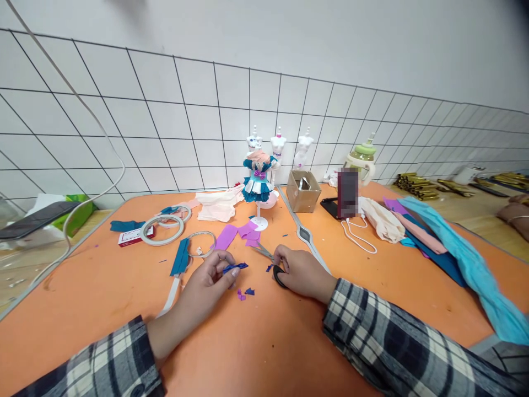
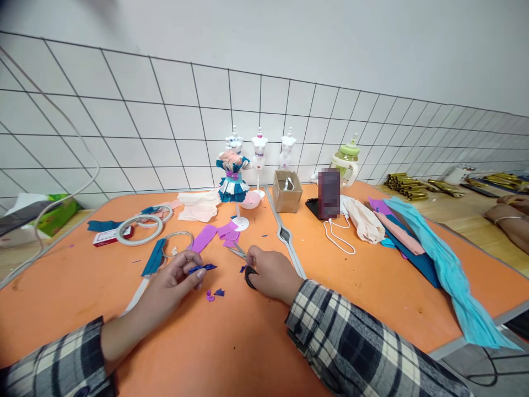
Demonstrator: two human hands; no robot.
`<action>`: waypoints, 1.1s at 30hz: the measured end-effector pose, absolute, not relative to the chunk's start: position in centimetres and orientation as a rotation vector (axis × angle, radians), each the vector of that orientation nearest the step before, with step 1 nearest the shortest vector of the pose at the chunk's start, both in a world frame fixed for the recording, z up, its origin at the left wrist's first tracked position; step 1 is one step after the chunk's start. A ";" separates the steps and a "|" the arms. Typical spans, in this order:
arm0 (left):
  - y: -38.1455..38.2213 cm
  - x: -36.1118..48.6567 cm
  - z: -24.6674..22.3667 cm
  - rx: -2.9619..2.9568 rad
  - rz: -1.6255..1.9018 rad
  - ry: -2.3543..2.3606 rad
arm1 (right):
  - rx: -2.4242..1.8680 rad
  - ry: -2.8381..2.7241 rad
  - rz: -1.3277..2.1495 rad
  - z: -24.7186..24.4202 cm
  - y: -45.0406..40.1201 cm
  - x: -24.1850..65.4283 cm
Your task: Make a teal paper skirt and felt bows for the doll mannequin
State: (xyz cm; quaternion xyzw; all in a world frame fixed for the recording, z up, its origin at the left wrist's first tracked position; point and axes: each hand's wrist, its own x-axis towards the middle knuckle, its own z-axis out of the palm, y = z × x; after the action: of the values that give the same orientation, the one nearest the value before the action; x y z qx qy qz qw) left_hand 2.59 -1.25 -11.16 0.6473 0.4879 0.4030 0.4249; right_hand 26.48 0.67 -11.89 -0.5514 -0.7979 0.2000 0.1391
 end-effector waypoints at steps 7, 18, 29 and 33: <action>-1.7 2.9 -11.4 1.721 0.972 1.161 | -1.393 -2.426 0.777 -10.9 0.0 27.2; -2.7 3.2 -12.1 2.071 0.716 1.113 | -1.014 -2.205 0.613 -12.2 -1.1 25.2; -3.0 3.0 -11.8 2.097 0.788 1.079 | -0.973 -2.281 0.554 -12.3 -1.4 24.7; -2.9 2.8 -12.4 1.997 0.872 1.057 | -0.991 -2.252 0.431 -12.7 -1.8 23.9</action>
State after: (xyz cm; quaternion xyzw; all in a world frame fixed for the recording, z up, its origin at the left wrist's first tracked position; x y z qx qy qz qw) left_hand 2.78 -2.87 -12.41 0.7718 0.4083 0.3370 0.3523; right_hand 23.91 -1.80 -12.75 -0.3763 -0.8552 0.1637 0.3166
